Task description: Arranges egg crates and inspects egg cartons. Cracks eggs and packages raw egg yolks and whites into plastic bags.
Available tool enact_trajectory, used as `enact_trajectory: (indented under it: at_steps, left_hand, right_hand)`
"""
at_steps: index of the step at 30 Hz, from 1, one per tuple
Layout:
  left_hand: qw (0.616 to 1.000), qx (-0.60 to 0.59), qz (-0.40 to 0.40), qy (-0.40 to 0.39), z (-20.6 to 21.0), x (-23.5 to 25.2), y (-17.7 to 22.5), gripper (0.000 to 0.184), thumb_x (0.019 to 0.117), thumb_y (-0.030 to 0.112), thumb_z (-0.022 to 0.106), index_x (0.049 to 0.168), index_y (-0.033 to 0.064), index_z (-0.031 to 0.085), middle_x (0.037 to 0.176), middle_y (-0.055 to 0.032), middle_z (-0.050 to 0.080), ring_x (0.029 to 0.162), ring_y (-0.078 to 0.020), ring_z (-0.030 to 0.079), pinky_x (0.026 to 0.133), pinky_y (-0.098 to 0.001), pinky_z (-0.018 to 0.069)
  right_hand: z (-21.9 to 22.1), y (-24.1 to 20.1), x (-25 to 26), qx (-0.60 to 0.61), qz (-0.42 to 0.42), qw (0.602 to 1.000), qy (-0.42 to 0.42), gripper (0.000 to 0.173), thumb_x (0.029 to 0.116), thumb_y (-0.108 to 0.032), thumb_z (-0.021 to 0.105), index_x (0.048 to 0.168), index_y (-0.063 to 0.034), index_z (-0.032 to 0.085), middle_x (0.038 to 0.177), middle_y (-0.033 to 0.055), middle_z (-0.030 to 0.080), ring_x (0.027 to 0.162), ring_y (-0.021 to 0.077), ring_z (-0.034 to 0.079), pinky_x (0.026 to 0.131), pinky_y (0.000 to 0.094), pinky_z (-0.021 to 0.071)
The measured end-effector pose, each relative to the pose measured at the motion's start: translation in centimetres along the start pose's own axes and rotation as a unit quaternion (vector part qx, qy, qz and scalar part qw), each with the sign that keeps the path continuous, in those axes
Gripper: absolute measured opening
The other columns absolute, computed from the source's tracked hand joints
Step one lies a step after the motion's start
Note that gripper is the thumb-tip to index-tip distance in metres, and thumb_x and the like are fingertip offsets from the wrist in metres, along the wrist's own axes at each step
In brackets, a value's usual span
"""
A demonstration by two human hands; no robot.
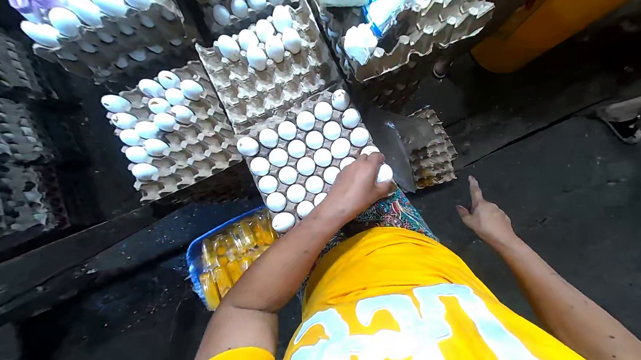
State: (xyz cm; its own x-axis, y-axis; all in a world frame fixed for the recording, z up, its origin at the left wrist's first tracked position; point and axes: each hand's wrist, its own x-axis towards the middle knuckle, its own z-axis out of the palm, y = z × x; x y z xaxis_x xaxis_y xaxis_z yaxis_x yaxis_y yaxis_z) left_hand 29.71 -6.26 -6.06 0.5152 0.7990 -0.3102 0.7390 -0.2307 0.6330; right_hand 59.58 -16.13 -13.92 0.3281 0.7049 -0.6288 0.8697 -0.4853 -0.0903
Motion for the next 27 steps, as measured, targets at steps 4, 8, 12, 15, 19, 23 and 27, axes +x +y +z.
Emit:
enact_trajectory:
  at_steps: [4, 8, 12, 15, 19, 23, 27]
  left_hand:
    - [0.993, 0.108, -0.053, -0.004, 2.2, 0.8, 1.5, 0.046, 0.0971, 0.028, 0.070, 0.135, 0.0054, 0.058, 0.126, -0.0202, 0.063, 0.098, -0.0371, 0.070, 0.080, -0.0541, 0.0588]
    - [0.983, 0.166, -0.081, -0.003, 2.8, 0.8, 2.3, 0.039, 0.0974, 0.017, 0.068, 0.134, 0.0049, 0.059, 0.128, -0.0210, 0.061, 0.094, -0.0372, 0.071, 0.076, -0.0525, 0.0592]
    - [0.984, 0.158, -0.078, -0.007, 2.8, 1.0, 2.6, 0.043, 0.0996, 0.022, 0.067, 0.139, 0.0082, 0.058, 0.138, -0.0197, 0.058, 0.095, -0.0371, 0.071, 0.077, -0.0529, 0.0593]
    - [0.996, 0.045, -0.033, 0.074, 2.9, 0.6, 1.5, 0.051, 0.1013, 0.039, 0.064, 0.141, 0.0072, 0.058, 0.130, -0.0182, 0.064, 0.100, -0.0345, 0.071, 0.085, -0.0534, 0.0581]
    - [0.944, -0.290, -0.065, 0.145, 2.3, -1.1, 0.5, 0.036, 0.1094, 0.031, 0.049, 0.130, 0.0065, 0.065, 0.100, -0.0067, 0.069, 0.081, -0.0124, 0.064, 0.077, -0.0325, 0.0550]
    - [0.736, -0.642, -0.157, 0.149, 2.3, -2.7, 0.1, 0.058, 0.1119, 0.048, 0.022, 0.126, 0.0072, 0.061, 0.093, -0.0009, 0.065, 0.072, -0.0074, 0.061, 0.070, -0.0234, 0.0547]
    - [0.641, -0.734, -0.118, 0.189, 2.0, -3.7, -0.1, 0.071, 0.1095, 0.055, 0.012, 0.132, 0.0038, 0.057, 0.116, -0.0088, 0.068, 0.104, -0.0185, 0.069, 0.093, -0.0352, 0.0562]
  right_hand:
    - [1.0, -0.4, -0.4, 0.020, -0.037, 0.999, -0.007, 0.078, 0.1063, -0.029, 0.054, 0.167, -0.0192, 0.007, 0.110, 0.0301, 0.069, 0.103, 0.0510, 0.067, 0.088, 0.0666, 0.0494]
    - [1.4, -1.1, -0.3, 0.023, -0.088, 0.996, -0.021, 0.073, 0.1068, -0.027, 0.053, 0.167, -0.0174, 0.013, 0.114, 0.0290, 0.069, 0.105, 0.0496, 0.067, 0.090, 0.0661, 0.0494]
    - [1.1, -2.1, -0.4, 0.037, -0.128, 0.991, -0.018, 0.066, 0.1069, -0.026, 0.053, 0.165, -0.0168, 0.024, 0.120, 0.0283, 0.068, 0.108, 0.0493, 0.067, 0.092, 0.0656, 0.0489]
    - [0.8, -2.5, -0.6, 0.088, -0.178, 0.980, 0.023, 0.058, 0.1066, -0.022, 0.053, 0.161, -0.0114, 0.035, 0.128, 0.0271, 0.066, 0.111, 0.0482, 0.066, 0.095, 0.0665, 0.0482]
    - [1.3, -3.7, -1.3, 0.214, -0.337, 0.894, 0.203, 0.041, 0.1048, -0.017, 0.052, 0.140, 0.0031, 0.058, 0.116, 0.0236, 0.070, 0.100, 0.0356, 0.071, 0.089, 0.0526, 0.0572]
    - [-0.3, -8.3, -2.9, 0.264, -0.501, 0.769, 0.296, 0.031, 0.1046, -0.014, 0.053, 0.124, 0.0059, 0.068, 0.109, 0.0205, 0.071, 0.097, 0.0233, 0.071, 0.088, 0.0334, 0.0588]
    - [-1.5, -14.4, -5.2, 0.202, -0.617, 0.718, 0.252, 0.026, 0.1029, -0.016, 0.057, 0.120, -0.0062, 0.073, 0.114, 0.0164, 0.072, 0.104, 0.0283, 0.070, 0.087, 0.0415, 0.0589]
